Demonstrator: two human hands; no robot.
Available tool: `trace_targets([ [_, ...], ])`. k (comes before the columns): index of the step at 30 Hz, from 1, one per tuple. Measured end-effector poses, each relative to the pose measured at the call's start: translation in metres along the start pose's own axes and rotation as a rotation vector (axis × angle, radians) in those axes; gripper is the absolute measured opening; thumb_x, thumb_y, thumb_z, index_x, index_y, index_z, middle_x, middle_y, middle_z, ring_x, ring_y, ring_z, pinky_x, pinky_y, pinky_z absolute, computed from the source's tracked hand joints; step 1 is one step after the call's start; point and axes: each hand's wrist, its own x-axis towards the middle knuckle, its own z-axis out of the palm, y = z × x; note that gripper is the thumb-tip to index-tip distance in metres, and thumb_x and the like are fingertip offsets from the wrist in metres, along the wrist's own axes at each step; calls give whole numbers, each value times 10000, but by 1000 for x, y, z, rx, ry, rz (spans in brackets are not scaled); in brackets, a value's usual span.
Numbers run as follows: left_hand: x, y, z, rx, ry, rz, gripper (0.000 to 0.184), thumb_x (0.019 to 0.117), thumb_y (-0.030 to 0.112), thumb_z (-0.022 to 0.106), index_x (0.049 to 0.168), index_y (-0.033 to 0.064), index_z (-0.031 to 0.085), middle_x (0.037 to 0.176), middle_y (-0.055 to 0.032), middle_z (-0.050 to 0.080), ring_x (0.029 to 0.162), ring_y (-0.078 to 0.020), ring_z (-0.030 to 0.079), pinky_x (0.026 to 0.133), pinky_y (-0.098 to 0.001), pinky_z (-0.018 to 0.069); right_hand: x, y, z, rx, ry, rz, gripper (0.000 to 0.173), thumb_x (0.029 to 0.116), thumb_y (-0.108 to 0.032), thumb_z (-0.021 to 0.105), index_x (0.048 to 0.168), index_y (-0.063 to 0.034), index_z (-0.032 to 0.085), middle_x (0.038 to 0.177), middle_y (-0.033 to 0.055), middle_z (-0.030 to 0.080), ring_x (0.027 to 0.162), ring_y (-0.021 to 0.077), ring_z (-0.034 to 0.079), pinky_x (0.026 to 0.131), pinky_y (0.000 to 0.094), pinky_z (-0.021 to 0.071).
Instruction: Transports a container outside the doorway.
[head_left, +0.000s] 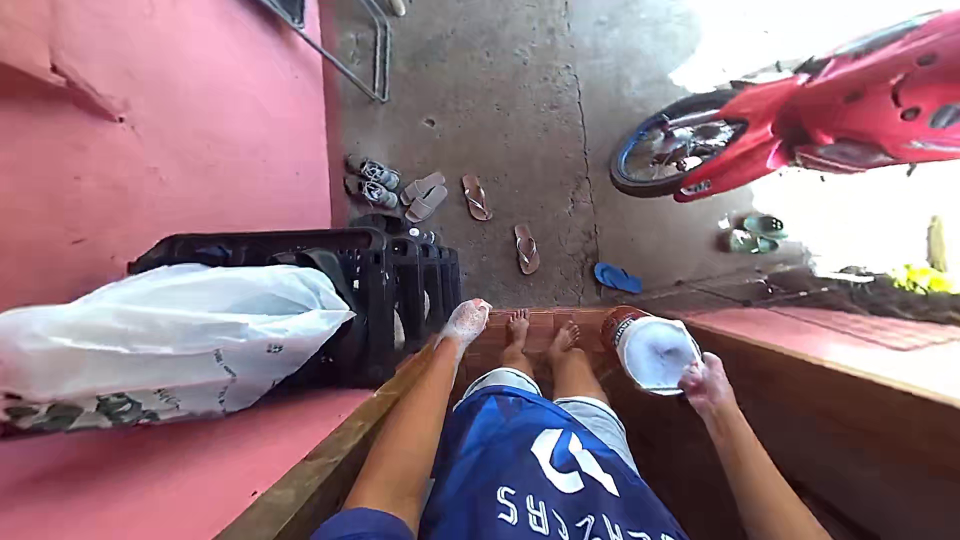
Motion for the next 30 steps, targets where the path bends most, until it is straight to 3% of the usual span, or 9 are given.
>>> trace_targets([
  [5, -38, -35, 45, -90, -59, -140, 380, 1113, 205, 374, 1384, 37, 581, 1193, -183, 665, 1040, -274, 656, 979, -446, 500, 22, -68, -17, -183, -177, -29, 490, 1108, -422, 137, 802, -212, 457, 453, -118, 435, 358, -33, 410, 379, 133, 376],
  [10, -79, -69, 136, -284, -8, -331, 361, 1091, 140, 410, 1388, 19, 574, 1284, -218, 639, 1150, -328, 637, 1028, -490, 479, 73, -128, -24, -324, -220, -4, 507, 1100, -453, 180, 738, -226, 450, 459, -114, 431, 379, -1, 430, 412, 174, 412],
  [15, -96, -66, 220, -404, 54, -440, 345, 1070, 124, 463, 1367, 11, 596, 1389, -227, 598, 1307, -352, 571, 1114, -522, 425, 101, -180, -17, -462, -290, -40, 459, 1107, -442, 215, 780, -226, 453, 485, -119, 438, 398, -12, 429, 423, 164, 407],
  [18, -92, -64, 253, -462, 94, -437, 341, 1057, 103, 468, 1359, 19, 603, 1379, -222, 603, 1289, -346, 581, 1099, -512, 436, 122, -198, -2, -522, -285, -66, 436, 1102, -445, 234, 793, -218, 442, 492, -116, 418, 401, -11, 422, 424, 165, 405],
  [23, -76, -64, 283, -561, 198, -422, 349, 1089, 136, 429, 1366, -4, 589, 1354, -234, 613, 1265, -346, 596, 1098, -496, 441, 144, -212, 42, -600, -250, -169, 389, 1100, -433, 294, 811, -204, 419, 486, -101, 360, 378, 9, 371, 397, 185, 384],
  [30, -76, -64, 282, -591, 266, -478, 353, 1094, 165, 425, 1344, -5, 608, 1370, -233, 612, 1322, -353, 562, 1125, -521, 410, 90, -236, 123, -766, -338, -304, 385, 1102, -403, 334, 802, -183, 434, 510, -79, 366, 404, 29, 374, 431, 202, 388],
])
